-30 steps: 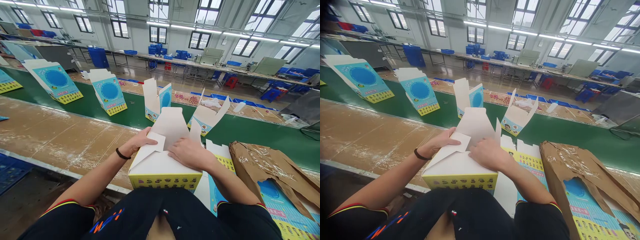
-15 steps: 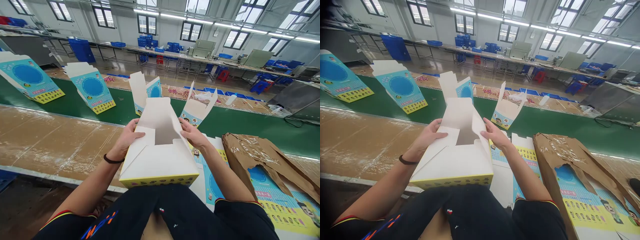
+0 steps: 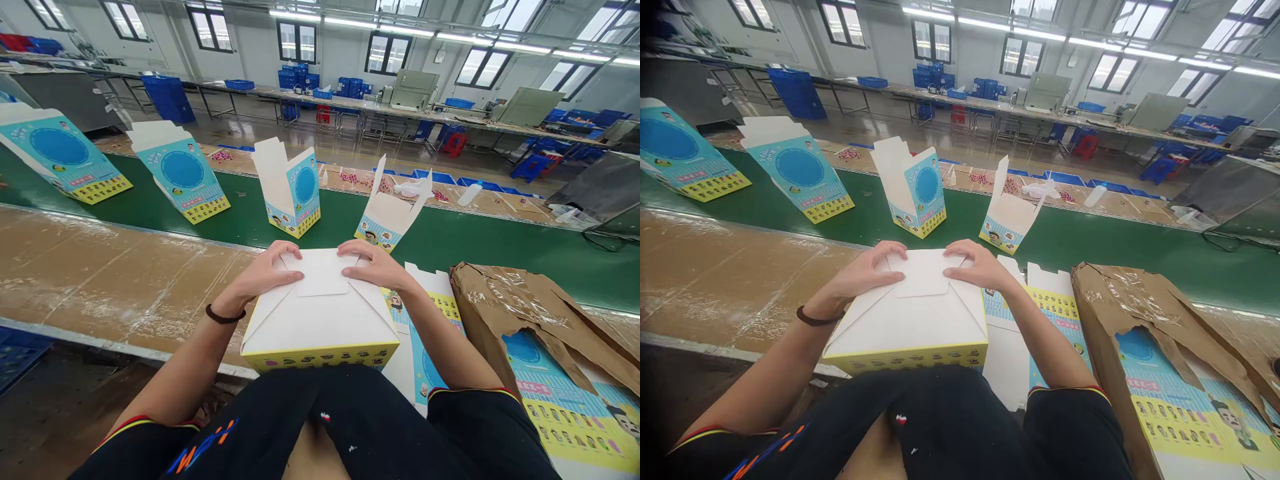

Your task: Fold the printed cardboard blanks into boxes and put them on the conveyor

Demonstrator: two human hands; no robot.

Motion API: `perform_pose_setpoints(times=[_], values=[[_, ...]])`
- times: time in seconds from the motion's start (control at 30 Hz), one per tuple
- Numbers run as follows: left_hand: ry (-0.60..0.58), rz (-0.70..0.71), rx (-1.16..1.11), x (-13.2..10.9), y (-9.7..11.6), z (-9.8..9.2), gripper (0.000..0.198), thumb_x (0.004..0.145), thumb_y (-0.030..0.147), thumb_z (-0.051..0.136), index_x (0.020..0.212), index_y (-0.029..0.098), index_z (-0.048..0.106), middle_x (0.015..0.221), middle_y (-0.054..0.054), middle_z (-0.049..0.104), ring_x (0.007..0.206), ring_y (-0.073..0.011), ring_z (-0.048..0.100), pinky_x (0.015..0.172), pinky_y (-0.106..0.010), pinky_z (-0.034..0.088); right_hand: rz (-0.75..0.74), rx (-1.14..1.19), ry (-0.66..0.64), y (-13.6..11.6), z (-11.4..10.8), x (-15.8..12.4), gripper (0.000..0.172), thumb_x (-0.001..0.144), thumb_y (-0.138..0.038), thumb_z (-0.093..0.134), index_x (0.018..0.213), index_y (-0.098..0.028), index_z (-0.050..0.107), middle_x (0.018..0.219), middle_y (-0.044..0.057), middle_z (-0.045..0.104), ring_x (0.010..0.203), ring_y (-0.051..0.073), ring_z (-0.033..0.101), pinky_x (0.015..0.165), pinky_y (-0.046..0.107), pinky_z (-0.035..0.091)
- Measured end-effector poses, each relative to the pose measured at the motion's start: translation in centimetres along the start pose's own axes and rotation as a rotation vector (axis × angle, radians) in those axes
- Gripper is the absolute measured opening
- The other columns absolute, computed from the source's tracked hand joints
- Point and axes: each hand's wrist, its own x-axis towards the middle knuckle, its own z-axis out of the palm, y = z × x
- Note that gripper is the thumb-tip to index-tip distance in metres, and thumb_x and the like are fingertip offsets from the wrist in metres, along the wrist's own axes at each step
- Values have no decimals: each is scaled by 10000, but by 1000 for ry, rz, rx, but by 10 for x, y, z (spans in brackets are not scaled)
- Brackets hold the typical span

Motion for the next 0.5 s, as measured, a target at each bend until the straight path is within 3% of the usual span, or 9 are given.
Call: perform_pose_setpoints(times=[0.1, 0.17, 0.27, 0.37, 0.43, 0.5], values=[[-138, 36, 190, 8, 4, -3, 684, 548, 513, 840, 1179, 290, 702, 1270, -79, 660, 1173, -346, 602, 1019, -419, 482, 4, -260, -147, -8, -5, 9, 765, 743, -451, 822, 1421, -225, 550, 1395, 128, 573, 1292, 316, 549, 1085, 482, 464], [-223, 44, 315, 13, 3, 0, 742, 568, 533, 830, 1251, 285, 675, 1265, -92, 673, 1190, -363, 598, 1034, -428, 462, 77, -425, -244, -14, -2, 16, 871, 719, -416, 844, 1481, -193, 486, 1391, 160, 541, 1286, 348, 537, 1056, 501, 481], [-308, 27, 458, 17, 1, 7, 769, 578, 525, 817, 1287, 274, 657, 1189, -103, 705, 1165, -386, 603, 1029, -456, 446, 189, -602, -340, -21, 8, 22, 858, 717, -383, 849, 1477, -200, 496, 1362, 167, 530, 1245, 375, 547, 996, 506, 513], [-341, 26, 474, 17, -2, 11, 778, 569, 531, 816, 1285, 267, 661, 1194, -119, 712, 1178, -407, 597, 1015, -462, 448, 200, -602, -373, -16, 14, 25, 825, 712, -387, 855, 1449, -205, 532, 1330, 167, 553, 1223, 386, 561, 973, 510, 529], [-310, 37, 406, 14, -3, 9, 733, 594, 572, 795, 1251, 268, 680, 1217, -119, 711, 1184, -403, 599, 1027, -463, 447, 130, -462, -305, -6, 15, 25, 752, 745, -445, 829, 1406, -197, 569, 1311, 160, 581, 1240, 367, 559, 1030, 513, 503], [-231, 52, 301, 11, -4, 4, 654, 653, 623, 743, 1200, 268, 699, 1229, -111, 709, 1180, -383, 606, 1050, -464, 445, 68, -204, -99, 8, 15, 24, 654, 858, -567, 699, 1395, -217, 570, 1354, 143, 584, 1269, 315, 558, 1081, 479, 479]])
